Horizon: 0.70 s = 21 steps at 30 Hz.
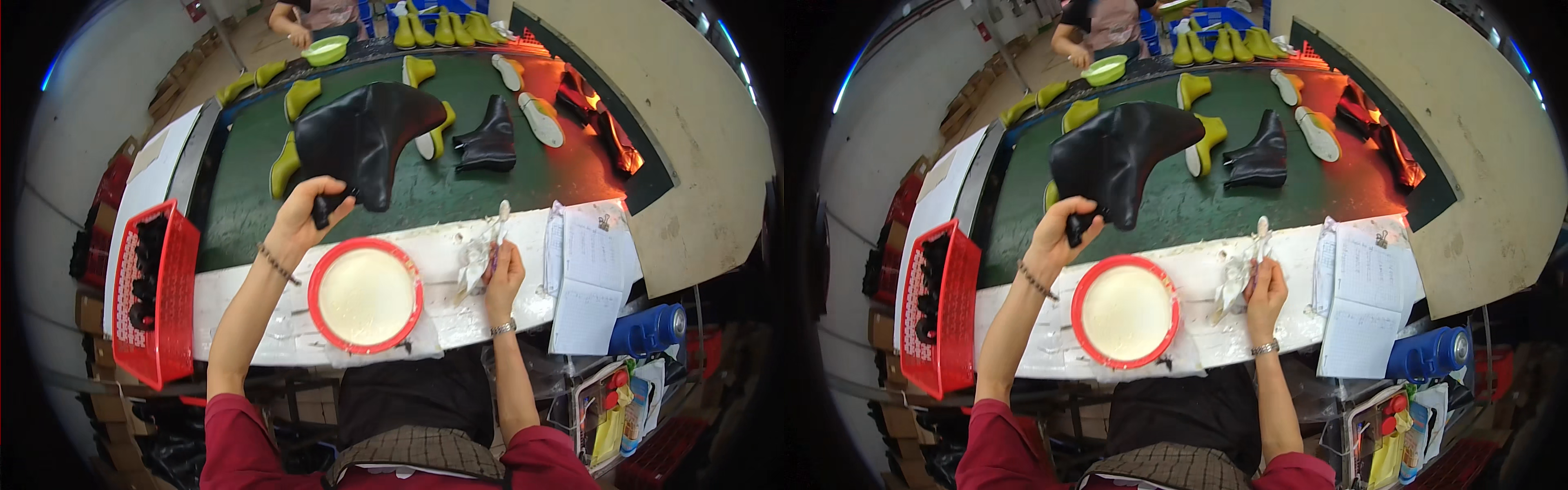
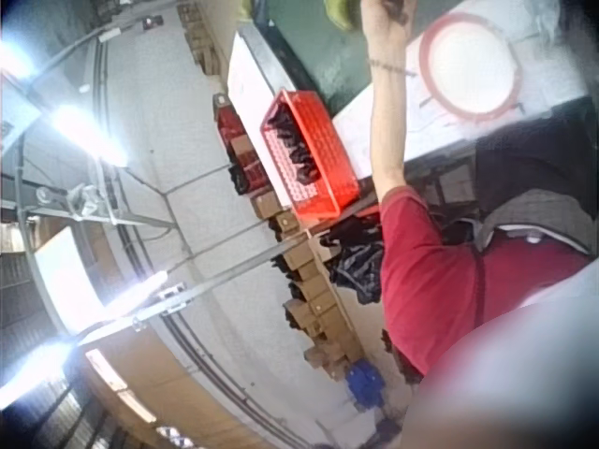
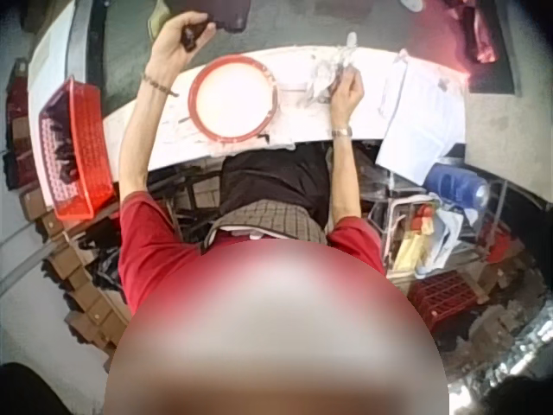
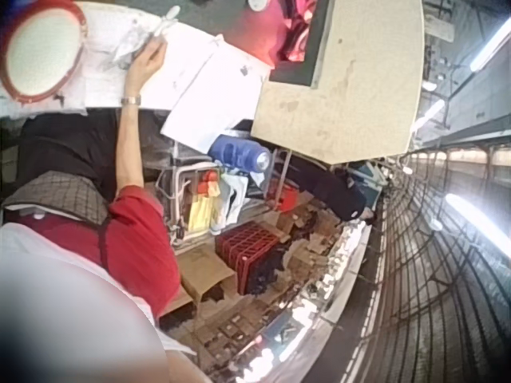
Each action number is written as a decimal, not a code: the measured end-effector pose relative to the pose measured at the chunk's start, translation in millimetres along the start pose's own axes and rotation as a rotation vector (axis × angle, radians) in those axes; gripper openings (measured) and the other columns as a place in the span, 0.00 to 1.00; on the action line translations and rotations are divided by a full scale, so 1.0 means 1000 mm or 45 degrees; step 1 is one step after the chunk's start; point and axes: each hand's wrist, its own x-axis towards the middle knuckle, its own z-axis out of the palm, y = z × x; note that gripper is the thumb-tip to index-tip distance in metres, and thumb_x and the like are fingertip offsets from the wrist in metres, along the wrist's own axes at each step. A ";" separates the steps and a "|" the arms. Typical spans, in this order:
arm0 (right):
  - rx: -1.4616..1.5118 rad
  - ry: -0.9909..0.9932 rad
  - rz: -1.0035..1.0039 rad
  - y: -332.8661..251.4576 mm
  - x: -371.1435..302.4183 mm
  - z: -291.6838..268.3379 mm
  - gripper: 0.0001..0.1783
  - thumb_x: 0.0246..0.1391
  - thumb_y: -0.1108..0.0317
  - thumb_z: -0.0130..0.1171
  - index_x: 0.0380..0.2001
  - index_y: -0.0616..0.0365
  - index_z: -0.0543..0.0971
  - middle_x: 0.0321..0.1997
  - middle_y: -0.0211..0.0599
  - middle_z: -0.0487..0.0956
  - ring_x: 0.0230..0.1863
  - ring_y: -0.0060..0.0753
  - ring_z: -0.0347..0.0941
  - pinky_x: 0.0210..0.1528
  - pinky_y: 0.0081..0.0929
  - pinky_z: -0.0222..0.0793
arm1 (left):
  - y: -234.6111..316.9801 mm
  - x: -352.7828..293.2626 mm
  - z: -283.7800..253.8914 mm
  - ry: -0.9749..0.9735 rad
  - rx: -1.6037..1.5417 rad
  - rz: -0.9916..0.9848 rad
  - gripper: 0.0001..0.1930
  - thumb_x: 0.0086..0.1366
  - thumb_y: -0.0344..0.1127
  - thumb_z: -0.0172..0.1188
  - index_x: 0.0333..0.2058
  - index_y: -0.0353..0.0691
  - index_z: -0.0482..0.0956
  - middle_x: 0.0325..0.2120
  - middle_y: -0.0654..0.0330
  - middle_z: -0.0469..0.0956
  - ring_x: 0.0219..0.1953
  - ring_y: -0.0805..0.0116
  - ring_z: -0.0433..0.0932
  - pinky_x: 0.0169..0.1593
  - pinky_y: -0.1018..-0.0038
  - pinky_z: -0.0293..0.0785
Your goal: Apply adhesive to the edges and surfaces of shoe uppers and soles using a small brush/spoon.
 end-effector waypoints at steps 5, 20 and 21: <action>0.046 0.021 0.028 -0.008 0.000 0.005 0.14 0.74 0.60 0.50 0.40 0.58 0.77 0.22 0.17 0.68 0.16 0.07 0.55 0.17 0.13 0.49 | -0.004 0.140 0.086 -0.107 0.000 0.041 0.04 0.62 0.22 0.61 0.35 0.30 0.76 0.37 0.52 0.79 0.39 0.58 0.82 0.42 0.67 0.90; -0.070 -0.003 0.026 0.004 0.003 0.001 0.17 0.71 0.59 0.55 0.33 0.60 0.81 0.20 0.18 0.69 0.14 0.08 0.52 0.15 0.15 0.43 | 0.014 0.101 0.035 -0.302 1.325 0.710 0.29 0.64 0.33 0.63 0.64 0.36 0.71 0.53 0.49 0.80 0.47 0.69 0.81 0.47 0.72 0.82; -0.073 -0.013 0.026 0.004 0.002 0.001 0.17 0.71 0.59 0.55 0.32 0.60 0.81 0.20 0.19 0.70 0.14 0.08 0.52 0.15 0.15 0.43 | 0.023 0.068 0.005 -0.157 1.522 0.942 0.27 0.63 0.31 0.63 0.62 0.39 0.75 0.52 0.52 0.82 0.47 0.69 0.82 0.49 0.72 0.81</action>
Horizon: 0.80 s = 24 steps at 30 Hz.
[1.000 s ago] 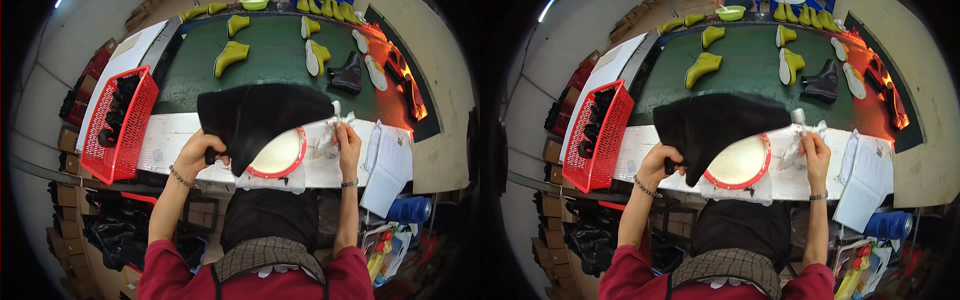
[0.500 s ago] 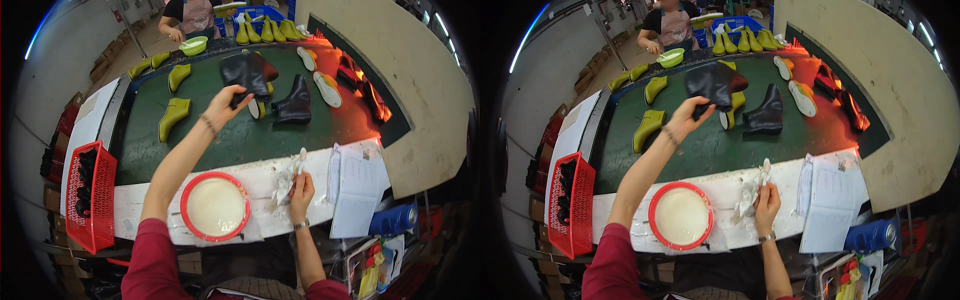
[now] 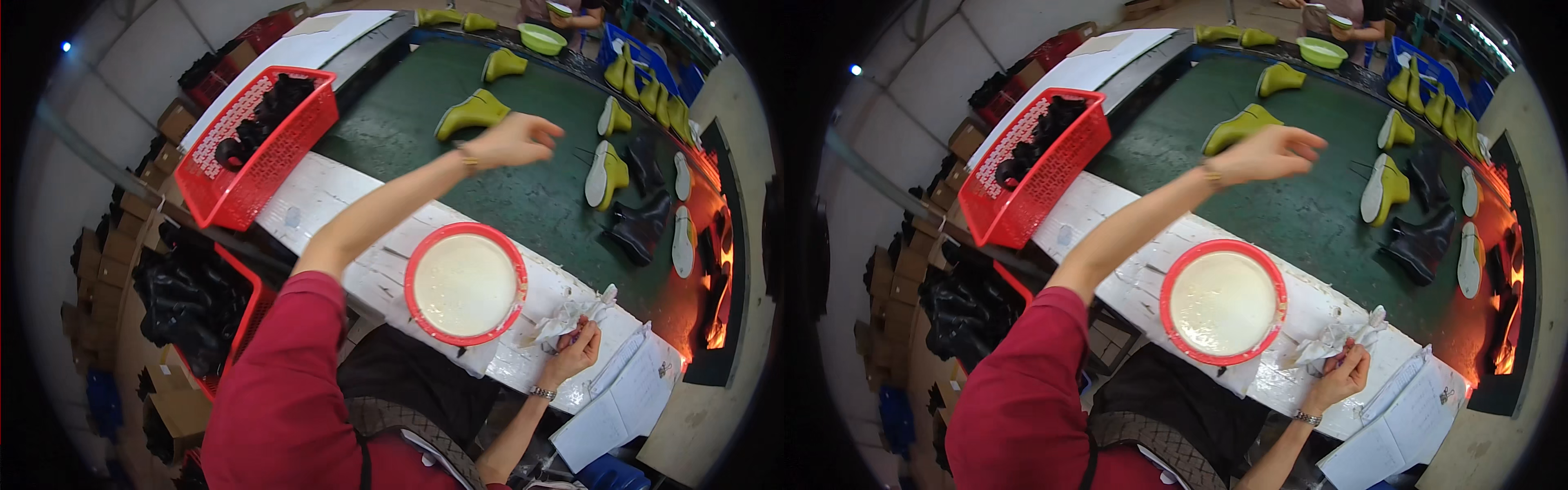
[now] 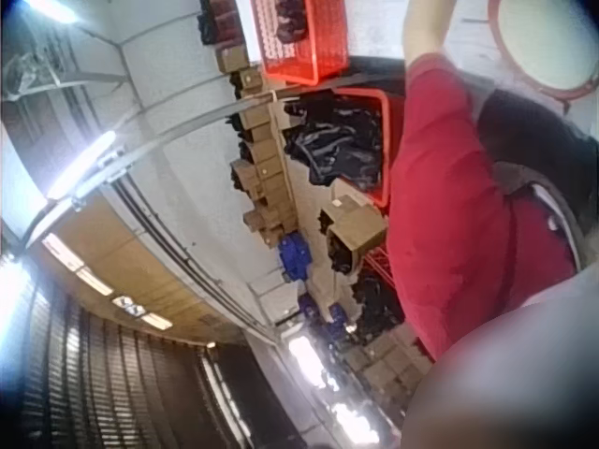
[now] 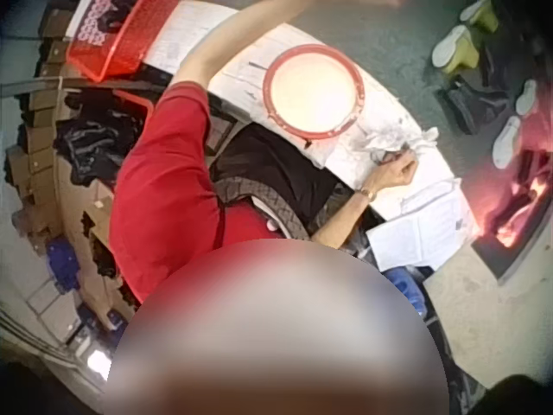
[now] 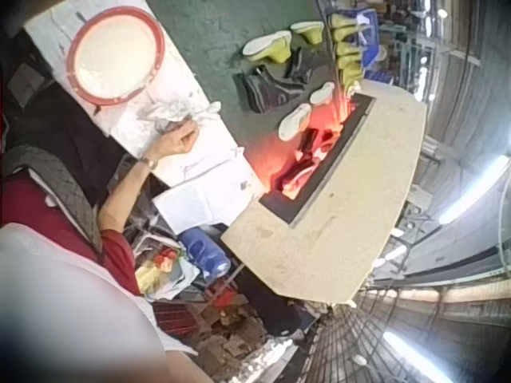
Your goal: Apply adhesive to the edges and surfaces of shoe uppers and soles using a small brush/spoon.
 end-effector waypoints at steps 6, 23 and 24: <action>-0.035 0.043 -0.003 -0.011 0.000 0.004 0.18 0.69 0.57 0.57 0.30 0.60 0.82 0.18 0.20 0.71 0.14 0.09 0.54 0.15 0.14 0.44 | -0.036 -0.205 -0.223 1.197 1.338 0.087 0.16 0.56 0.27 0.59 0.43 0.41 0.87 0.40 0.49 0.85 0.44 0.53 0.83 0.53 0.61 0.77; -0.435 -0.397 -0.181 -0.065 -0.060 0.009 0.12 0.70 0.66 0.55 0.40 0.65 0.82 0.26 0.20 0.74 0.27 0.11 0.65 0.29 0.15 0.60 | -0.025 -0.427 -0.338 1.676 0.605 -0.095 0.28 0.56 0.18 0.49 0.55 0.42 0.82 0.47 0.55 0.84 0.40 0.68 0.83 0.45 0.73 0.81; -0.394 -0.407 -0.138 -0.067 -0.062 0.015 0.13 0.70 0.65 0.54 0.37 0.64 0.81 0.25 0.20 0.73 0.25 0.11 0.64 0.27 0.15 0.58 | -0.010 -0.414 -0.322 1.581 0.334 -0.019 0.30 0.57 0.15 0.48 0.58 0.37 0.79 0.53 0.53 0.81 0.44 0.66 0.83 0.47 0.74 0.81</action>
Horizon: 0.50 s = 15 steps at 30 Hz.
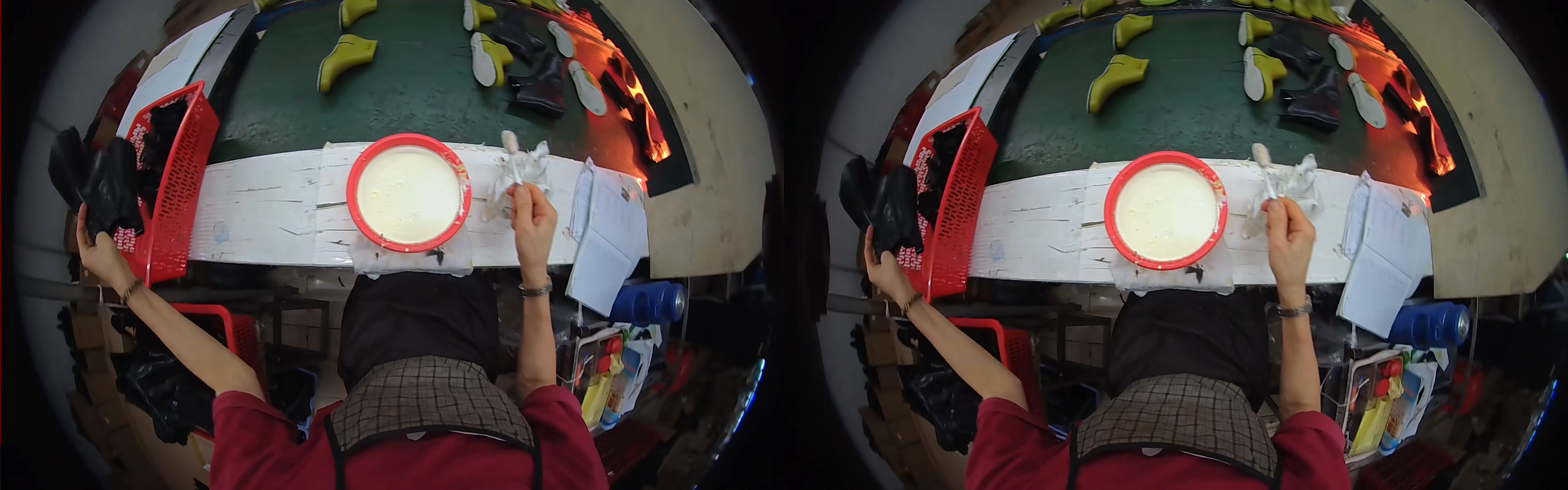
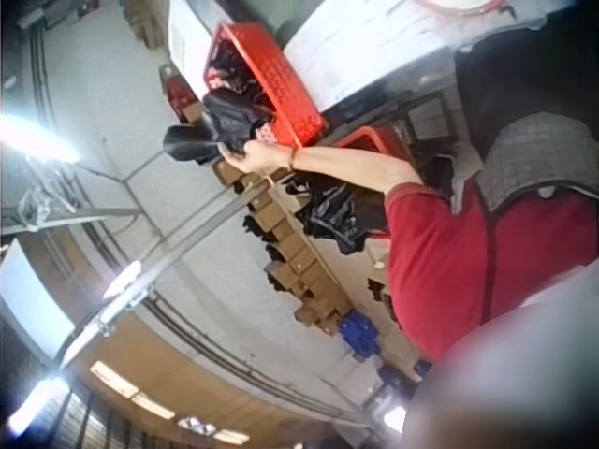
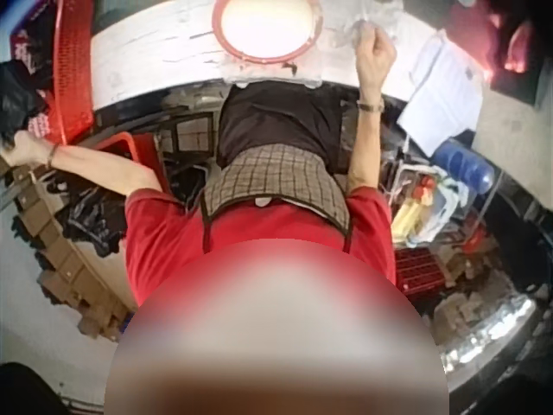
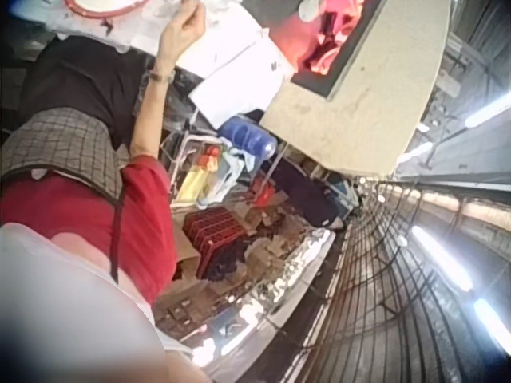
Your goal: Apply adhesive to the edges and surfaces of shoe uppers and soles using a small brush/spoon.
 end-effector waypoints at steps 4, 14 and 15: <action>0.232 -0.097 0.123 -0.008 0.000 0.021 0.18 0.72 0.61 0.53 0.29 0.62 0.80 0.20 0.19 0.70 0.20 0.09 0.59 0.21 0.15 0.52 | 0.010 -0.066 0.067 -0.394 -0.438 -0.270 0.26 0.63 0.16 0.56 0.61 0.33 0.76 0.59 0.53 0.77 0.54 0.64 0.79 0.57 0.73 0.77; 0.217 -0.137 0.024 -0.005 0.001 0.013 0.13 0.67 0.66 0.60 0.44 0.67 0.85 0.29 0.25 0.76 0.25 0.13 0.67 0.26 0.13 0.61 | -0.036 -0.155 0.101 -1.145 0.612 -0.293 0.31 0.57 0.11 0.49 0.60 0.35 0.76 0.54 0.44 0.80 0.52 0.55 0.82 0.56 0.65 0.76; 0.210 -0.133 0.040 -0.005 0.000 0.012 0.13 0.67 0.66 0.60 0.44 0.67 0.85 0.29 0.25 0.76 0.25 0.13 0.67 0.26 0.13 0.61 | -0.033 -0.153 0.097 -1.112 1.018 0.019 0.31 0.58 0.12 0.49 0.60 0.36 0.76 0.55 0.42 0.79 0.54 0.50 0.80 0.58 0.63 0.75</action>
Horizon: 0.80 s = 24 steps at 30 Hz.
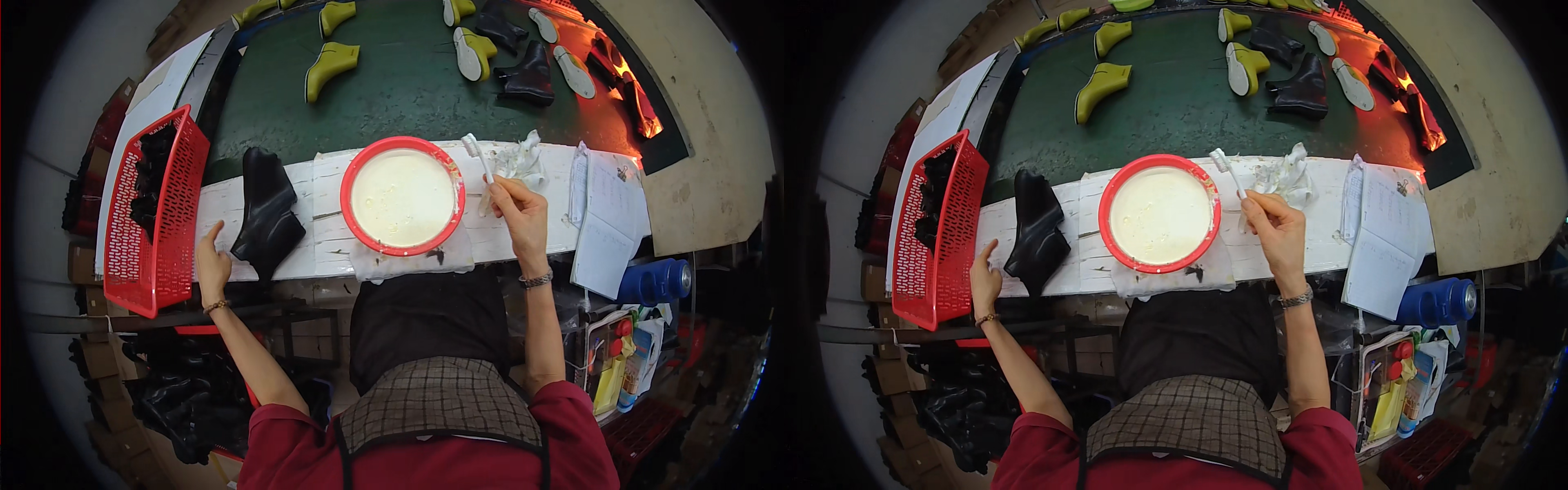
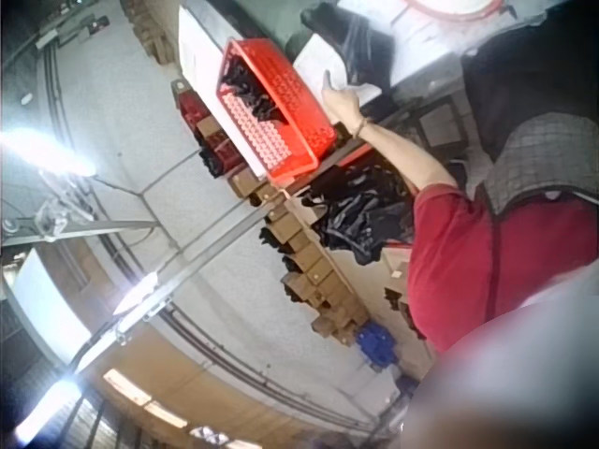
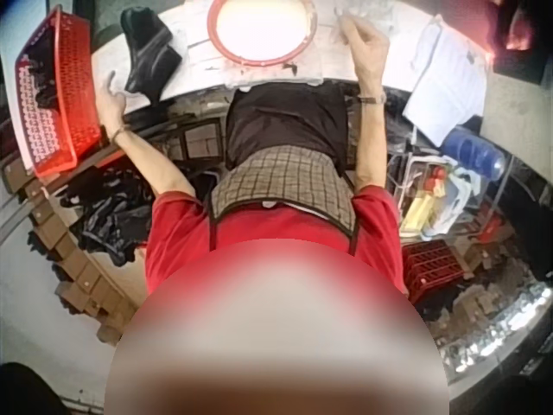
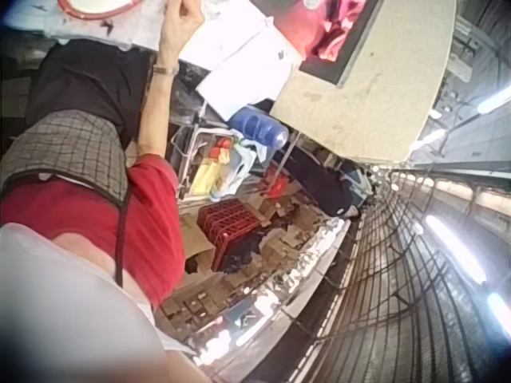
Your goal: Apply adhesive to the edges and surfaces of shoe uppers and soles using a small brush/spoon.
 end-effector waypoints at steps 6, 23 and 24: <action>-0.773 -0.107 -0.345 -0.017 -0.005 0.002 0.11 0.54 0.71 0.71 0.42 0.57 0.88 0.33 0.32 0.81 0.28 0.25 0.74 0.31 0.23 0.69 | 0.054 0.033 0.028 0.265 -0.625 -0.054 0.36 0.67 0.48 0.64 0.67 0.34 0.66 0.58 0.33 0.73 0.61 0.45 0.75 0.61 0.61 0.70; -0.978 -0.187 -0.357 -0.039 -0.030 0.004 0.09 0.56 0.74 0.68 0.41 0.60 0.86 0.30 0.37 0.78 0.25 0.31 0.73 0.28 0.26 0.68 | 0.110 0.075 0.064 0.338 -0.247 -0.099 0.53 0.52 0.51 0.77 0.70 0.43 0.53 0.52 0.37 0.76 0.52 0.38 0.77 0.52 0.49 0.73; -0.988 -0.188 -0.362 -0.034 -0.031 -0.001 0.09 0.56 0.74 0.68 0.41 0.60 0.86 0.30 0.37 0.78 0.25 0.31 0.73 0.28 0.26 0.68 | 0.110 0.075 0.056 0.368 -0.357 -0.105 0.47 0.55 0.48 0.75 0.68 0.41 0.58 0.48 0.39 0.80 0.49 0.39 0.81 0.50 0.52 0.75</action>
